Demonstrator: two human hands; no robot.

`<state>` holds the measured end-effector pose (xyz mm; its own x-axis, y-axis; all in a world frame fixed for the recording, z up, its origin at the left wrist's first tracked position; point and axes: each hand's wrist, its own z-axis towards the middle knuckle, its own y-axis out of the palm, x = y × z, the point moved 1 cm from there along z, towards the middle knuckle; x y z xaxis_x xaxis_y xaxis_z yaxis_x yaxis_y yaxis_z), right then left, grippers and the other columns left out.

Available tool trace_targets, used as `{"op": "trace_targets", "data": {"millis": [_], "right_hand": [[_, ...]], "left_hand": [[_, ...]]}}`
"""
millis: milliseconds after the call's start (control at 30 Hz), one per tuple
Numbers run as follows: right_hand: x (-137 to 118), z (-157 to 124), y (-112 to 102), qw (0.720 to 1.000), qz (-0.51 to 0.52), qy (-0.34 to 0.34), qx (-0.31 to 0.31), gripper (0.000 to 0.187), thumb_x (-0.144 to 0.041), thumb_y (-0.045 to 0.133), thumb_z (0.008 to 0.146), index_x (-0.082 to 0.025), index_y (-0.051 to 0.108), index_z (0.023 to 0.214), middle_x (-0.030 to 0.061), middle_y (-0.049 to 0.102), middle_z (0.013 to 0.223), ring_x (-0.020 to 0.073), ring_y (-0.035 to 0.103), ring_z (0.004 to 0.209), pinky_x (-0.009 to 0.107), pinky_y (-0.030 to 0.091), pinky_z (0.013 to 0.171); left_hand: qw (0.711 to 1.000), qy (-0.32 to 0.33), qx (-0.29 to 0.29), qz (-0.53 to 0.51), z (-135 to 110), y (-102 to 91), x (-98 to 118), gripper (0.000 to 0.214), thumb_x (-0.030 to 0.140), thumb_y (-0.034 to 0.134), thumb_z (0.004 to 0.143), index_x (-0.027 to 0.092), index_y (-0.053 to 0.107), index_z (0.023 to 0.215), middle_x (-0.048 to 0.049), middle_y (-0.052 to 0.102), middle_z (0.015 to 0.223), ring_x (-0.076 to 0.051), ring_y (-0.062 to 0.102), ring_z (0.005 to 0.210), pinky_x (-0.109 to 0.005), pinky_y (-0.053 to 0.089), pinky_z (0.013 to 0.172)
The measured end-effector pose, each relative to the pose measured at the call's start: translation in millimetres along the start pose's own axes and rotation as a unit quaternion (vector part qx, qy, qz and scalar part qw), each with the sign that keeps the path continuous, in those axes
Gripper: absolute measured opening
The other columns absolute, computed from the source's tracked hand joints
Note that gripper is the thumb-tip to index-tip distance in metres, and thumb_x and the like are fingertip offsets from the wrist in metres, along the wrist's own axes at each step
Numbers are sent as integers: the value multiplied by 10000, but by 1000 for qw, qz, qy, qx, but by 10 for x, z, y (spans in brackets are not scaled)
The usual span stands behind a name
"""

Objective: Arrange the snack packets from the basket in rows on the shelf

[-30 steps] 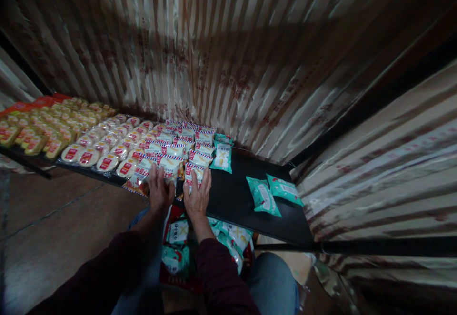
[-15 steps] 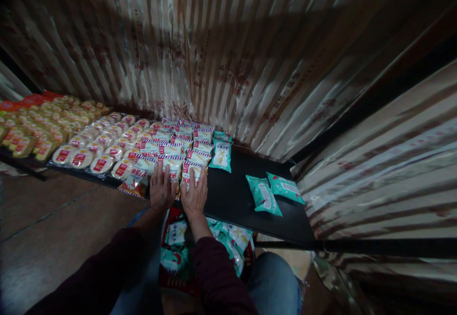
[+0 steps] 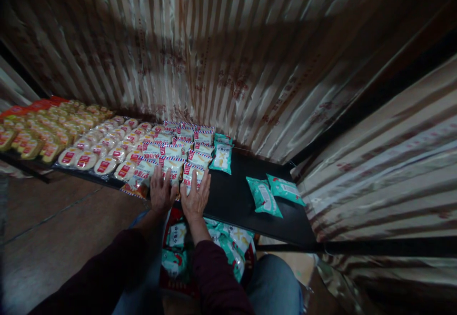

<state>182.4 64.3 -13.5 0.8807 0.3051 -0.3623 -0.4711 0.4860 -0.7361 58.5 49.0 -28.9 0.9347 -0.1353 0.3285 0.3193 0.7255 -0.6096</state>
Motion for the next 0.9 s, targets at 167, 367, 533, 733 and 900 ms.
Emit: {"op": "trace_targets", "data": {"millis": [167,367,533,733,900], "right_hand": [[16,-41,-18,1000,0,8,-10,625,-501,448,867,-182,359,1398,171,150,1522,347,209,1366,504,370,975],[57,-71,-37,999,7,29,-18,690,-524,435,860,-143,299,1418,203,190,1501,333,267,1342,475,381,965],[43,-50,-107,1000,4,-13,16,620,-472,427,883,-151,332,1404,186,207,1503,328,181,1383,509,308,1023],[-166,496,-265,996,19,-90,-12,460,-306,340,935,-195,408,1376,100,259,1510,255,141,1408,475,216,1094],[-388,1091,-82,983,23,-143,-115,427,-347,315,955,-199,502,1309,79,405,1442,239,158,1403,479,130,1117]], "left_hand": [[1000,-16,0,-7,1,9,-9,581,287,486,857,107,340,1391,-204,177,1517,-335,176,1399,-522,269,1078],[1000,-15,24,-14,-4,-24,-9,631,289,489,850,96,274,1412,-223,212,1501,-339,206,1389,-534,289,1061],[1000,-9,21,-7,-44,-86,-11,654,298,517,833,67,281,1398,-244,221,1491,-343,208,1388,-525,307,1052],[999,-26,33,-7,83,-79,7,661,340,521,825,84,297,1393,-232,292,1466,-338,237,1380,-518,296,1060],[998,-36,41,-7,175,-27,25,658,367,508,833,91,304,1394,-215,406,1406,-317,322,1346,-495,303,1059]]}}
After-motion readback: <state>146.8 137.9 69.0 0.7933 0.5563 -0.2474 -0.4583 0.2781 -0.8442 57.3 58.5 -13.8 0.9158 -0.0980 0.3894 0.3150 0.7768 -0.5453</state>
